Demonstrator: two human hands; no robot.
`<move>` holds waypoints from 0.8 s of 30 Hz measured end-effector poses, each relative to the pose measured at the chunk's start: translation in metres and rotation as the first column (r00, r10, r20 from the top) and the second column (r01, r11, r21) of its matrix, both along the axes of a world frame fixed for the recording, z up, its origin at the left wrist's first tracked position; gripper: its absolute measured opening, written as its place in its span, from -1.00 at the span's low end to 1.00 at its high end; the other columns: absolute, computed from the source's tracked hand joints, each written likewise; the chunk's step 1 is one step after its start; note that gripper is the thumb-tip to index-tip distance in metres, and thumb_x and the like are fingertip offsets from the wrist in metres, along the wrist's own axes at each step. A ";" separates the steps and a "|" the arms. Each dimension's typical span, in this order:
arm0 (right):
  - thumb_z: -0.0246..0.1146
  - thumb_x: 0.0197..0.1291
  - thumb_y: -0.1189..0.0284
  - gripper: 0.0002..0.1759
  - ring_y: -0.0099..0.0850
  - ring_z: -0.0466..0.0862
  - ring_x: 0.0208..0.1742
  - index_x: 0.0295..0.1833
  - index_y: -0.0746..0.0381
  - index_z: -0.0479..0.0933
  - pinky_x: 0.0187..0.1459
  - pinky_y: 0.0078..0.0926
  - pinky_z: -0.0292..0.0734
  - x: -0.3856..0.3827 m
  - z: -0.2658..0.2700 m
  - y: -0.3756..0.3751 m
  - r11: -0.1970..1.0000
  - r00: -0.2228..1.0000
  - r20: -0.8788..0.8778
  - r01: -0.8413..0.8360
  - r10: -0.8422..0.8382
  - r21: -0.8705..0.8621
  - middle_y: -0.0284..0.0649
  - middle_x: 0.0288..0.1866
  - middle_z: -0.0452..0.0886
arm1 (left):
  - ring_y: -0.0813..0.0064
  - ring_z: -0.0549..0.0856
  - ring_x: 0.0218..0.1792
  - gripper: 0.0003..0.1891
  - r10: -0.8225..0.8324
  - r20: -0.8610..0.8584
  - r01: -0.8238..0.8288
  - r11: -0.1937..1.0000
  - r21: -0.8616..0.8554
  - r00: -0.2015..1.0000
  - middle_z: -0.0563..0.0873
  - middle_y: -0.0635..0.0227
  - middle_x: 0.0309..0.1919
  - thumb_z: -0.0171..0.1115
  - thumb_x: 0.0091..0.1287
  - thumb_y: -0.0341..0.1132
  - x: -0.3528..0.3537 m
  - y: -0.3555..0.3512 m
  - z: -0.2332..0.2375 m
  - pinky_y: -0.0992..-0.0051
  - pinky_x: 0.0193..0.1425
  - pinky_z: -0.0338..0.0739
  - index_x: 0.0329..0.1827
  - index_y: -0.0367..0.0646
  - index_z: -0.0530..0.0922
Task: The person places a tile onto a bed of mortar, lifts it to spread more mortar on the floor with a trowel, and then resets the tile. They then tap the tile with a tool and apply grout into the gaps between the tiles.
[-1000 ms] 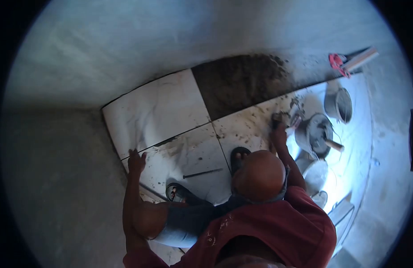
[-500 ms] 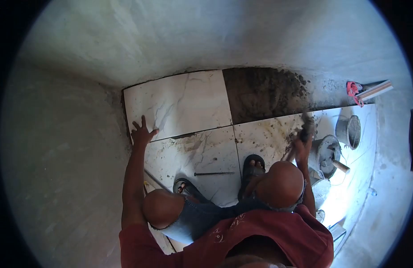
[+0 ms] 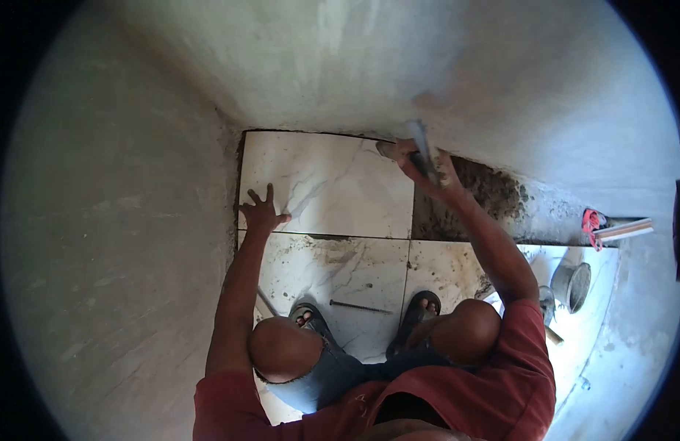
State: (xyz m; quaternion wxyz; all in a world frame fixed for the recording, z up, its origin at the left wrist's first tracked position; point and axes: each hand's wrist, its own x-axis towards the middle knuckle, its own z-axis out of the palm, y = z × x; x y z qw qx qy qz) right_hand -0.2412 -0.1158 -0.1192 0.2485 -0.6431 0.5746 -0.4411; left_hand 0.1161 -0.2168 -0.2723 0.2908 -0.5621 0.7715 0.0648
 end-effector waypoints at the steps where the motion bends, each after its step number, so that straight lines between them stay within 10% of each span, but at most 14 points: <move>1: 0.24 0.12 0.55 -0.74 -0.49 0.56 -0.16 -0.05 0.24 0.46 -0.12 -0.49 0.46 0.000 -0.019 -0.004 0.999 0.998 -0.055 0.001 0.002 0.047 -0.26 -0.23 0.57 | -0.36 0.33 0.18 0.15 -0.007 -0.003 0.007 1.000 0.018 1.000 0.03 -0.27 0.35 0.22 -0.12 0.40 0.001 -0.002 -0.002 -0.22 0.23 0.10 0.47 0.16 -0.19; 5: 0.25 0.09 0.46 -0.72 -0.15 0.58 -0.26 -0.05 0.23 0.46 -0.20 -0.44 0.47 -0.011 -0.066 -0.009 0.985 0.995 -0.092 -0.028 0.044 0.171 -0.08 -0.24 0.56 | -0.38 0.31 0.19 0.15 0.006 -0.047 -0.006 1.000 0.004 0.999 0.00 -0.33 0.34 0.24 -0.12 0.38 0.002 -0.001 -0.001 -0.23 0.24 0.07 0.47 0.15 -0.16; 9: 0.24 0.11 0.46 -0.71 -0.31 0.59 -0.25 -0.03 0.24 0.45 -0.19 -0.48 0.46 -0.001 -0.047 -0.018 0.971 0.984 -0.136 -0.086 0.118 0.222 -0.13 -0.25 0.57 | -0.37 0.27 0.23 0.16 0.061 -0.082 -0.058 0.998 0.040 0.995 -0.04 -0.33 0.35 0.31 -0.15 0.32 -0.001 -0.001 0.005 -0.22 0.26 0.03 0.47 0.17 -0.16; 12: 0.23 0.13 0.46 -0.71 -0.50 0.56 -0.23 -0.02 0.27 0.45 -0.16 -0.51 0.45 0.020 -0.051 -0.031 0.985 0.936 0.327 -0.158 0.130 0.062 -0.19 -0.26 0.58 | -0.35 0.26 0.24 0.17 0.073 -0.106 -0.069 0.997 0.042 0.992 -0.06 -0.33 0.35 0.34 -0.16 0.30 0.003 -0.002 -0.002 -0.22 0.26 0.02 0.47 0.16 -0.16; 19: 0.23 0.14 0.51 -0.69 -0.58 0.52 -0.22 0.02 0.31 0.44 -0.16 -0.57 0.45 0.037 -0.044 -0.060 0.949 0.977 -0.101 -0.155 0.188 0.273 -0.32 -0.24 0.58 | -0.34 0.28 0.23 0.16 0.078 -0.097 -0.072 0.995 0.066 0.992 -0.05 -0.36 0.34 0.33 -0.12 0.29 0.002 -0.002 0.004 -0.18 0.26 0.05 0.47 0.12 -0.17; 21: 0.23 0.13 0.54 -0.74 -0.59 0.52 -0.23 -0.04 0.31 0.45 -0.18 -0.57 0.45 0.069 -0.025 -0.066 0.962 0.892 0.380 -0.274 0.245 0.023 -0.30 -0.26 0.59 | -0.35 0.29 0.22 0.16 0.076 -0.092 -0.071 0.996 0.063 0.993 -0.05 -0.38 0.33 0.32 -0.12 0.29 0.002 -0.002 0.003 -0.19 0.26 0.05 0.47 0.11 -0.17; 24: 0.21 0.14 0.56 -0.78 -0.60 0.54 -0.20 -0.08 0.31 0.46 -0.19 -0.56 0.46 0.079 -0.048 -0.084 0.959 0.920 0.299 -0.278 0.252 0.048 -0.28 -0.21 0.61 | -0.40 0.33 0.17 0.16 0.046 -0.116 -0.045 0.999 0.011 0.992 0.01 -0.38 0.32 0.34 -0.16 0.30 0.006 -0.002 -0.006 -0.20 0.21 0.12 0.46 0.12 -0.12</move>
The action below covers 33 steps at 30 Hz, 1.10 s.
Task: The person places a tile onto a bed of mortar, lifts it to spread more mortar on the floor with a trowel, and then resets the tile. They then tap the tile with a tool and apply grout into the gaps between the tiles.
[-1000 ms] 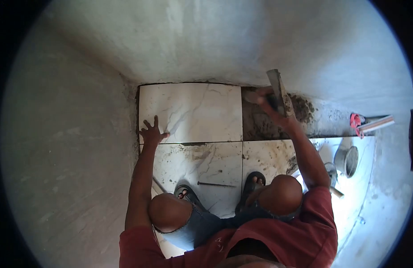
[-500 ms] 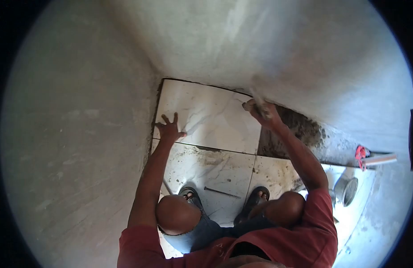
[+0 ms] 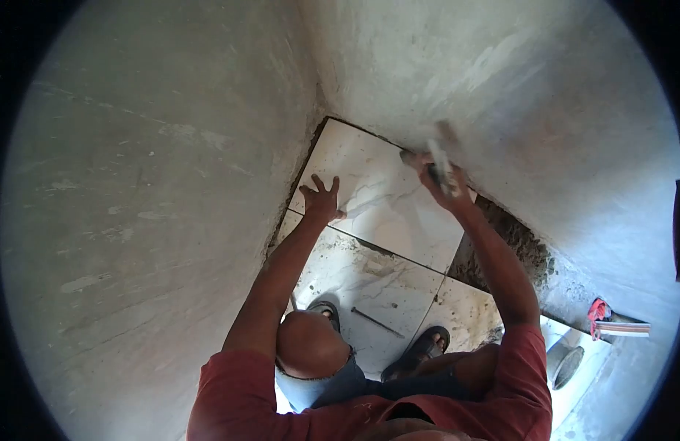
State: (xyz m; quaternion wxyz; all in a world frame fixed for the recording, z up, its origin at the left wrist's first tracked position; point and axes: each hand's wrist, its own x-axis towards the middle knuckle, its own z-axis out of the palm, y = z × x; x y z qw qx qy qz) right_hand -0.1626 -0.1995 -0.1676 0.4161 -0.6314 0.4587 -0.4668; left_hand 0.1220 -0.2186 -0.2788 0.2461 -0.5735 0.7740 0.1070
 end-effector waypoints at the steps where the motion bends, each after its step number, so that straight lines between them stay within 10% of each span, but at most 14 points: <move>1: 0.21 0.14 0.56 -0.78 -0.60 0.54 -0.20 -0.08 0.31 0.46 -0.19 -0.56 0.46 0.001 -0.008 -0.007 1.000 1.000 -0.003 -0.004 0.004 -0.012 -0.28 -0.21 0.61 | -0.41 0.34 0.16 0.16 -0.003 -0.009 0.003 1.000 -0.009 1.000 0.02 -0.38 0.32 0.34 -0.17 0.30 0.000 0.000 0.000 -0.20 0.21 0.12 0.46 0.11 -0.11; 3: 0.23 0.12 0.57 -0.80 -0.60 0.54 -0.21 -0.11 0.29 0.47 -0.20 -0.57 0.47 0.011 -0.013 -0.023 0.997 0.899 -0.437 0.058 -0.027 0.056 -0.31 -0.23 0.59 | -0.43 0.35 0.14 0.17 -0.003 -0.020 0.002 1.000 -0.026 1.000 0.02 -0.40 0.31 0.35 -0.19 0.30 -0.001 0.001 0.002 -0.20 0.21 0.12 0.46 0.08 -0.09; 7: 0.25 0.09 0.57 -0.79 -0.55 0.57 -0.23 -0.12 0.27 0.48 -0.20 -0.54 0.48 0.053 -0.018 -0.036 0.987 1.000 0.008 0.004 -0.005 0.158 -0.29 -0.26 0.60 | -0.47 0.29 0.16 0.15 -0.005 -0.024 0.005 1.000 -0.023 1.000 0.01 -0.37 0.32 0.37 -0.18 0.28 0.000 0.002 0.001 -0.19 0.19 0.17 0.46 0.11 -0.08; 10: 0.25 0.08 0.56 -0.81 -0.54 0.56 -0.31 -0.14 0.25 0.49 -0.23 -0.54 0.49 0.079 -0.021 -0.057 0.932 0.988 0.035 0.151 -0.148 -0.331 -0.29 -0.35 0.58 | -0.49 0.26 0.17 0.16 0.039 -0.039 -0.040 0.999 -0.026 0.998 -0.01 -0.36 0.33 0.38 -0.19 0.26 -0.002 0.003 0.005 -0.17 0.17 0.24 0.46 0.13 -0.08; 13: 0.23 0.10 0.55 -0.81 -0.55 0.56 -0.33 -0.13 0.26 0.50 -0.24 -0.56 0.49 0.093 -0.009 -0.067 0.996 0.988 -0.130 0.071 -0.078 -0.058 -0.30 -0.34 0.59 | -0.53 0.20 0.19 0.14 0.096 -0.095 -0.093 0.995 0.037 0.991 -0.06 -0.35 0.34 0.41 -0.17 0.21 -0.002 0.001 0.015 -0.17 0.16 0.29 0.46 0.15 -0.09; 17: 0.23 0.11 0.50 -0.84 -0.58 0.51 -0.38 -0.18 0.28 0.47 -0.27 -0.57 0.46 0.124 -0.016 -0.077 0.985 0.970 0.218 0.137 -0.111 -0.109 -0.34 -0.43 0.53 | -0.54 0.15 0.22 0.14 0.113 -0.112 -0.106 0.992 0.064 0.987 -0.11 -0.34 0.36 0.42 -0.16 0.20 0.001 0.003 0.005 -0.15 0.13 0.33 0.46 0.17 -0.10; 20: 0.23 0.14 0.50 -0.84 -0.60 0.49 -0.37 -0.16 0.28 0.48 -0.28 -0.59 0.45 0.124 -0.050 -0.085 0.988 0.995 -0.030 0.086 -0.090 -0.130 -0.35 -0.41 0.53 | -0.54 0.16 0.21 0.13 0.099 -0.096 -0.097 0.995 0.033 0.990 -0.13 -0.35 0.36 0.40 -0.15 0.21 -0.001 0.002 0.010 -0.15 0.11 0.35 0.46 0.17 -0.10; 25: 0.28 0.10 0.47 -0.74 -0.58 0.54 -0.22 -0.08 0.24 0.46 -0.15 -0.57 0.46 0.140 -0.045 -0.090 0.990 0.984 0.116 0.139 -0.137 -0.010 -0.27 -0.27 0.60 | -0.57 0.19 0.18 0.13 0.089 -0.128 -0.087 0.996 0.022 0.988 -0.11 -0.38 0.34 0.41 -0.16 0.20 0.002 0.002 0.004 -0.15 0.08 0.37 0.46 0.17 -0.08; 28: 0.28 0.10 0.46 -0.73 -0.57 0.54 -0.23 -0.08 0.27 0.47 -0.14 -0.57 0.45 0.146 -0.054 -0.097 0.954 0.950 0.275 0.208 -0.145 -0.216 -0.28 -0.29 0.59 | -0.58 0.19 0.18 0.13 0.097 -0.145 -0.097 0.995 0.008 0.985 -0.11 -0.39 0.34 0.42 -0.18 0.19 0.002 0.006 0.001 -0.15 0.08 0.38 0.46 0.16 -0.07; 33: 0.27 0.10 0.46 -0.74 -0.61 0.49 -0.39 -0.09 0.27 0.46 -0.33 -0.60 0.42 0.148 -0.033 -0.099 0.982 0.984 -0.006 0.180 -0.181 -0.058 -0.34 -0.39 0.53 | -0.59 0.21 0.16 0.11 0.103 -0.164 -0.102 0.995 0.015 0.981 -0.09 -0.39 0.33 0.44 -0.19 0.17 0.002 0.005 0.005 -0.13 0.08 0.39 0.45 0.15 -0.01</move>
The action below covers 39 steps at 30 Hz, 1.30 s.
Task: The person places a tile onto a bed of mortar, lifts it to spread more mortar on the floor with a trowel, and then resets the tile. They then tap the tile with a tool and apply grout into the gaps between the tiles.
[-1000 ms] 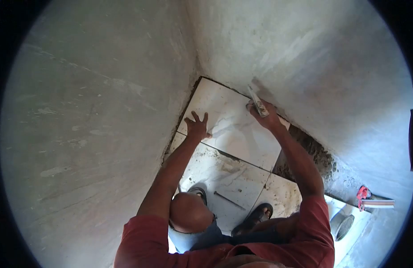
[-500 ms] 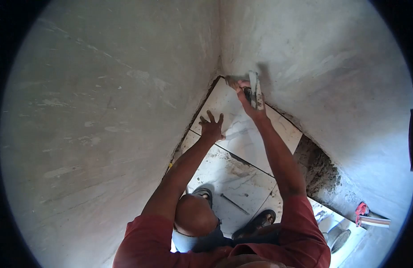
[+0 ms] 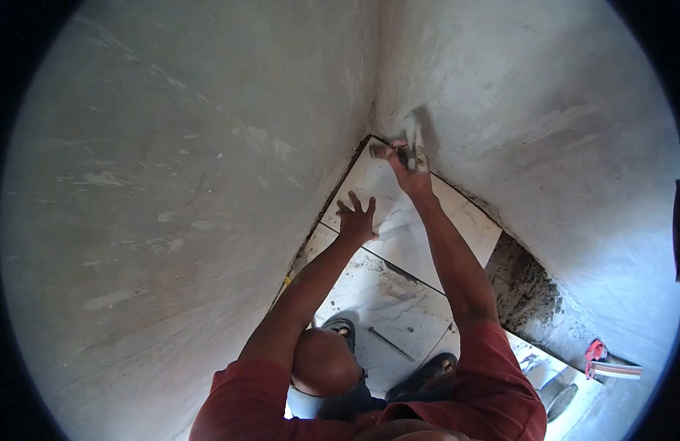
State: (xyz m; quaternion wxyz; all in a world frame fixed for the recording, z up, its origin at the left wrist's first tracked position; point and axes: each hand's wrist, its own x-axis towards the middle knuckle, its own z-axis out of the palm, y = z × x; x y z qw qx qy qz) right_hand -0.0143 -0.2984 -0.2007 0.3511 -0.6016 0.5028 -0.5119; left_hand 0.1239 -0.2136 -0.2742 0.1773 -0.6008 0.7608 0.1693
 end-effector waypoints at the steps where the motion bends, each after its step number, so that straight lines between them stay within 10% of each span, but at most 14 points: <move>1: 0.27 0.10 0.46 -0.74 -0.61 0.49 -0.39 -0.09 0.27 0.46 -0.33 -0.60 0.42 0.002 -0.006 0.002 1.000 1.000 0.000 -0.008 0.008 0.014 -0.34 -0.39 0.53 | -0.60 0.21 0.15 0.12 -0.011 -0.009 0.010 0.999 -0.047 1.000 -0.07 -0.42 0.32 0.44 -0.20 0.16 0.001 0.000 -0.004 -0.14 0.02 0.43 0.44 0.13 -0.01; 9: 0.27 0.03 0.56 -0.71 -0.60 0.57 -0.32 -0.08 0.31 0.45 -0.28 -0.60 0.47 0.015 -0.003 0.007 0.999 0.996 0.077 -0.044 0.042 0.028 -0.28 -0.34 0.59 | -0.64 0.17 0.15 0.10 -0.004 -0.018 0.003 0.999 -0.034 1.000 -0.08 -0.43 0.32 0.44 -0.18 0.15 0.002 0.001 -0.001 -0.14 0.03 0.44 0.44 0.11 0.01; 11: 0.27 0.03 0.54 -0.74 -0.61 0.54 -0.37 -0.12 0.31 0.47 -0.30 -0.61 0.47 0.017 -0.011 0.009 0.960 0.998 0.049 0.051 -0.039 -0.277 -0.28 -0.37 0.59 | -0.64 0.16 0.15 0.10 0.010 -0.012 -0.011 0.999 -0.034 1.000 -0.08 -0.43 0.32 0.44 -0.18 0.15 0.002 0.005 -0.004 -0.14 0.04 0.43 0.44 0.12 0.00; 17: 0.27 0.05 0.51 -0.77 -0.62 0.52 -0.42 -0.13 0.28 0.50 -0.33 -0.61 0.46 0.012 -0.008 -0.005 1.000 0.999 -0.042 -0.010 0.009 -0.020 -0.31 -0.44 0.58 | -0.65 0.20 0.12 0.09 -0.004 -0.045 0.002 0.998 -0.056 0.999 -0.04 -0.44 0.30 0.43 -0.19 0.16 0.002 -0.001 0.000 -0.18 0.02 0.42 0.43 0.10 0.03; 19: 0.26 0.07 0.51 -0.79 -0.62 0.53 -0.41 -0.14 0.29 0.51 -0.32 -0.60 0.47 0.021 -0.002 -0.001 0.937 0.990 0.131 0.094 -0.052 -0.335 -0.31 -0.45 0.59 | -0.66 0.19 0.12 0.09 -0.018 -0.003 0.018 0.997 -0.076 1.000 -0.04 -0.44 0.30 0.43 -0.19 0.17 0.002 0.003 -0.003 -0.20 0.03 0.41 0.43 0.10 0.03; 22: 0.25 0.07 0.54 -0.79 -0.62 0.52 -0.42 -0.13 0.29 0.51 -0.31 -0.61 0.46 0.018 -0.013 0.003 0.997 0.996 -0.084 0.022 -0.029 -0.080 -0.33 -0.44 0.58 | -0.66 0.16 0.14 0.09 -0.007 -0.020 0.006 0.998 -0.070 1.000 -0.04 -0.45 0.30 0.43 -0.19 0.17 0.002 0.003 -0.004 -0.21 0.05 0.38 0.43 0.11 0.02; 29: 0.23 0.08 0.55 -0.83 -0.64 0.50 -0.40 -0.18 0.28 0.49 -0.34 -0.66 0.43 0.031 -0.009 0.016 0.966 0.985 0.173 0.062 -0.019 -0.251 -0.36 -0.43 0.55 | -0.67 0.13 0.16 0.09 0.005 -0.013 -0.006 0.995 -0.096 1.000 -0.08 -0.45 0.31 0.43 -0.18 0.16 0.002 0.006 -0.011 -0.23 0.07 0.35 0.44 0.14 0.01; 31: 0.23 0.07 0.55 -0.86 -0.64 0.49 -0.40 -0.21 0.29 0.48 -0.35 -0.66 0.42 0.031 -0.009 0.014 0.998 0.994 0.085 -0.064 0.065 -0.012 -0.37 -0.45 0.54 | -0.66 0.12 0.17 0.09 -0.009 -0.016 0.008 0.997 -0.076 1.000 -0.09 -0.43 0.32 0.43 -0.17 0.15 0.003 0.003 -0.010 -0.22 0.05 0.37 0.44 0.13 0.01; 35: 0.24 0.06 0.53 -0.84 -0.64 0.47 -0.44 -0.21 0.29 0.47 -0.38 -0.64 0.41 0.045 0.006 0.028 0.997 0.971 0.236 -0.021 0.037 -0.070 -0.39 -0.50 0.49 | -0.65 0.11 0.18 0.08 0.013 -0.041 -0.015 0.997 -0.069 0.999 -0.10 -0.42 0.32 0.43 -0.17 0.14 0.004 0.006 -0.010 -0.21 0.08 0.35 0.44 0.11 0.02; 39: 0.26 0.04 0.52 -0.82 -0.63 0.49 -0.45 -0.21 0.28 0.47 -0.37 -0.63 0.42 0.045 -0.035 0.013 0.997 0.999 0.040 -0.026 0.028 -0.071 -0.38 -0.50 0.49 | -0.61 0.10 0.20 0.05 0.024 -0.054 -0.028 0.997 -0.074 0.998 -0.10 -0.36 0.35 0.41 -0.16 0.16 0.006 0.003 -0.002 -0.22 0.16 0.24 0.43 0.13 0.06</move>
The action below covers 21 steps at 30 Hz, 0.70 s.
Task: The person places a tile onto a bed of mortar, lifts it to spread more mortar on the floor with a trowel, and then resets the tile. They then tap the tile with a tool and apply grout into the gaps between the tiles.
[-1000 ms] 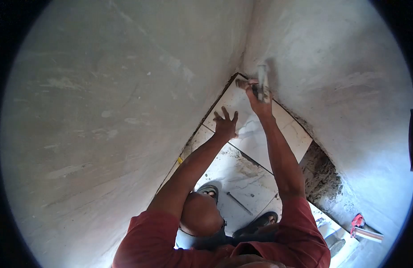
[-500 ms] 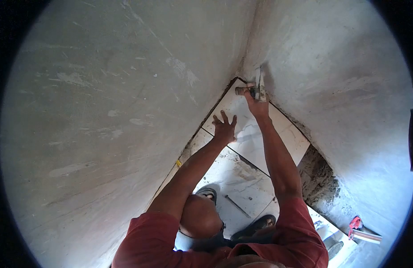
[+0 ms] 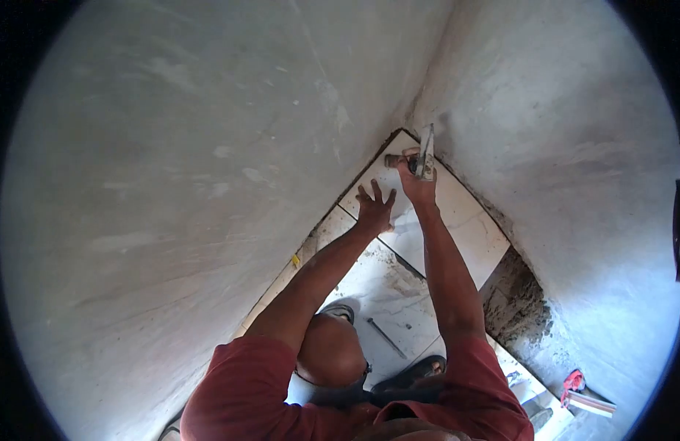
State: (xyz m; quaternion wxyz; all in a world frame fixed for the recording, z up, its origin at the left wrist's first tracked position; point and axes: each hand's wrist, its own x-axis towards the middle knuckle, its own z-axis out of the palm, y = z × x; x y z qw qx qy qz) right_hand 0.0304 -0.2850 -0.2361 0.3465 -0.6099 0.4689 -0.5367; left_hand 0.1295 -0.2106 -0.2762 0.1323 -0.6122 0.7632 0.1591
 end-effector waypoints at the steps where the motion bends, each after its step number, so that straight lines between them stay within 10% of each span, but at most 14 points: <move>1: 0.27 0.02 0.52 -0.81 -0.62 0.50 -0.44 -0.22 0.27 0.47 -0.36 -0.61 0.42 0.002 0.006 -0.002 0.999 0.999 0.046 0.026 -0.027 0.029 -0.38 -0.49 0.50 | -0.56 0.09 0.23 0.04 0.010 -0.016 -0.009 1.000 0.024 1.000 -0.10 -0.31 0.36 0.40 -0.15 0.17 0.001 0.003 -0.002 -0.22 0.19 0.20 0.43 0.13 0.07; 8: 0.33 -0.02 0.50 -0.64 -0.55 0.56 -0.29 -0.08 0.25 0.43 -0.20 -0.57 0.47 -0.005 0.032 0.022 0.962 0.999 0.023 -0.049 0.045 0.269 -0.31 -0.35 0.59 | -0.05 0.12 0.37 -0.23 0.013 -0.166 -0.044 0.981 -0.186 0.986 0.03 -0.03 0.40 0.19 0.15 0.03 0.056 0.064 -0.030 -0.06 0.35 0.04 0.40 -0.05 0.13; 14: 0.29 0.06 0.47 -0.74 -0.57 0.55 -0.31 -0.10 0.20 0.46 -0.30 -0.58 0.50 -0.012 0.022 0.032 0.992 0.988 -0.118 -0.110 0.103 -0.054 -0.33 -0.35 0.57 | -0.03 0.12 0.38 -0.27 0.040 -0.217 -0.089 0.971 -0.223 0.975 0.02 -0.04 0.40 0.15 0.20 -0.03 0.092 0.102 -0.044 0.04 0.39 0.04 0.40 -0.10 0.12; 16: 0.22 0.12 0.51 -0.81 -0.59 0.53 -0.35 -0.13 0.18 0.47 -0.46 -0.62 0.51 -0.003 0.057 0.040 0.962 0.975 0.212 -0.114 0.061 0.249 -0.35 -0.34 0.56 | -0.04 0.08 0.39 -0.24 0.149 -0.406 -0.213 0.970 -0.117 0.902 -0.04 -0.04 0.41 0.19 0.19 -0.06 0.093 0.099 -0.036 0.04 0.40 0.03 0.40 -0.11 0.10; 21: 0.17 0.14 0.56 -0.91 -0.58 0.53 -0.35 -0.24 0.19 0.41 -0.52 -0.61 0.55 0.015 0.072 0.040 0.983 0.920 0.375 0.054 -0.117 0.174 -0.35 -0.36 0.53 | -0.05 0.05 0.40 -0.19 0.149 -0.356 -0.199 0.974 -0.109 0.922 -0.08 0.01 0.43 0.22 0.16 -0.04 0.089 0.095 -0.039 0.04 0.40 0.02 0.42 -0.10 0.05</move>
